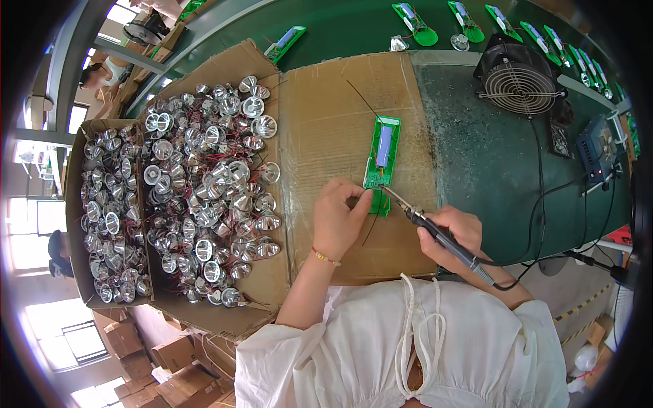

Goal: The person solders wires from reflectors onto circuit boards in flashlight housings using a soldering iron and places the assembled units onto a conveyor belt.

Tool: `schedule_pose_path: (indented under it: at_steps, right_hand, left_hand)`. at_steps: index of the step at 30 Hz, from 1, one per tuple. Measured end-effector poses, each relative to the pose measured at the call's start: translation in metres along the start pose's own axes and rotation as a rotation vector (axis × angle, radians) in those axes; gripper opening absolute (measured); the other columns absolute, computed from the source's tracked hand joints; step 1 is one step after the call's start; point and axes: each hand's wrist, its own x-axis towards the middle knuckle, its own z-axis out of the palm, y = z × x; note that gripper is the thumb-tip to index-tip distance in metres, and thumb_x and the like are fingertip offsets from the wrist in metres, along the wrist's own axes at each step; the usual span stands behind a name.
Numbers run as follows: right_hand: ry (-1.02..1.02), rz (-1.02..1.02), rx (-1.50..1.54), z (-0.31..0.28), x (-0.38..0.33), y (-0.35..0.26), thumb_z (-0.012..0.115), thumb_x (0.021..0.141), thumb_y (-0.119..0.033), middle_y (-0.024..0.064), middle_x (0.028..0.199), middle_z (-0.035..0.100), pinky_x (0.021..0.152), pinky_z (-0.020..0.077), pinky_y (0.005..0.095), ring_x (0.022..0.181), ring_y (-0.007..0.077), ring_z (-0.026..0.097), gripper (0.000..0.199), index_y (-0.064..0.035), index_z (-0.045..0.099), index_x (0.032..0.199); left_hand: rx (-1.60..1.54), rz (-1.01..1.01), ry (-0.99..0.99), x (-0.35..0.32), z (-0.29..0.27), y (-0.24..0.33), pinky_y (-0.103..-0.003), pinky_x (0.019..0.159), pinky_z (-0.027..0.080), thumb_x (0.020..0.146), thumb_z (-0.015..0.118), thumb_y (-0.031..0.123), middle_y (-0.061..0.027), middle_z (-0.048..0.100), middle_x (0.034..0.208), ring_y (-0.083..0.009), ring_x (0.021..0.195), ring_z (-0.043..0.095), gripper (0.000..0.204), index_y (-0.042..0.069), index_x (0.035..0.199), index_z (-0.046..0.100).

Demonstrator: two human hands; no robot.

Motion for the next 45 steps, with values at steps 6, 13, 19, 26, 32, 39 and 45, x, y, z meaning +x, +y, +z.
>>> schedule_pose_path:
  at_steps: [6, 13, 19, 26, 32, 39, 45]
  right_hand:
    - [-0.057, -0.129, -0.019, -0.004, 0.003, 0.001, 0.065, 0.07, -0.001, 0.0091, 0.063, 0.057, 0.044, 0.0412, 0.0255, 0.049, 0.0177, 0.053, 0.018, -0.0005, 0.053, 0.084]
    - [0.11, 0.264, 0.171, -0.01, -0.01, 0.004, 0.064, 0.077, -0.007, 0.0037, 0.065, 0.057, 0.048, 0.0383, 0.0201, 0.053, 0.0051, 0.048, 0.014, 0.0007, 0.054, 0.083]
    - [0.043, 0.321, 0.177, -0.01, -0.014, 0.008, 0.061, 0.078, -0.006, 0.0094, 0.066, 0.058, 0.05, 0.0457, 0.0218, 0.054, 0.0099, 0.054, 0.016, 0.002, 0.048, 0.084]
    - [0.143, 0.454, 0.337, -0.008, -0.014, 0.006, 0.059, 0.08, -0.007, 0.0094, 0.066, 0.057, 0.049, 0.0452, 0.0219, 0.053, 0.01, 0.053, 0.016, 0.0018, 0.048, 0.086]
    - [0.123, 0.462, 0.367, -0.006, -0.013, 0.007, 0.059, 0.08, -0.008, 0.0095, 0.066, 0.057, 0.048, 0.0447, 0.0218, 0.052, 0.01, 0.053, 0.016, 0.0014, 0.048, 0.086]
    - [0.15, 0.474, 0.405, 0.006, -0.01, 0.013, 0.063, 0.078, -0.007, 0.0047, 0.066, 0.058, 0.048, 0.0429, 0.0196, 0.054, 0.0059, 0.053, 0.015, 0.0005, 0.05, 0.082]
    - [0.134, 0.496, 0.41, 0.009, -0.01, 0.017, 0.062, 0.077, -0.005, 0.0037, 0.065, 0.058, 0.047, 0.042, 0.0193, 0.053, 0.0051, 0.052, 0.013, -0.0003, 0.05, 0.08]
  left_hand:
    - [-0.043, -0.006, -0.003, 0.001, 0.001, -0.003, -0.032, 0.06, 0.044, 0.073, 0.065, 0.01, -0.0101, 0.056, 0.073, -0.0233, 0.067, 0.055, 0.01, 0.002, 0.07, 0.061]
    - [-0.057, -0.004, 0.011, 0.001, 0.001, -0.003, -0.031, 0.059, 0.044, 0.072, 0.066, 0.011, -0.0101, 0.056, 0.073, -0.0228, 0.065, 0.055, 0.01, 0.002, 0.07, 0.061]
    - [-0.042, -0.02, -0.009, 0.002, -0.002, -0.001, -0.03, 0.057, 0.045, 0.073, 0.066, 0.011, -0.0104, 0.057, 0.074, -0.0221, 0.063, 0.056, 0.01, 0.002, 0.07, 0.062]
    - [-0.062, 0.237, 0.0, -0.001, -0.024, -0.004, -0.031, 0.061, 0.046, 0.071, 0.067, 0.009, -0.0097, 0.058, 0.082, -0.022, 0.073, 0.057, 0.008, 0.003, 0.075, 0.063]
    - [0.069, 0.276, -0.035, -0.003, -0.014, -0.005, -0.03, 0.063, 0.046, 0.07, 0.068, 0.009, -0.0086, 0.057, 0.087, -0.0204, 0.08, 0.056, 0.009, 0.003, 0.075, 0.063]
    - [-0.082, -0.057, -0.081, 0.007, -0.005, -0.001, -0.028, 0.06, 0.044, 0.073, 0.066, 0.01, -0.0085, 0.056, 0.076, -0.0185, 0.064, 0.055, 0.011, 0.0, 0.071, 0.061]
    - [-0.123, -0.075, -0.096, 0.007, -0.005, -0.005, -0.027, 0.059, 0.043, 0.072, 0.065, 0.01, -0.0083, 0.056, 0.075, -0.0179, 0.065, 0.054, 0.011, 0.0, 0.07, 0.061]
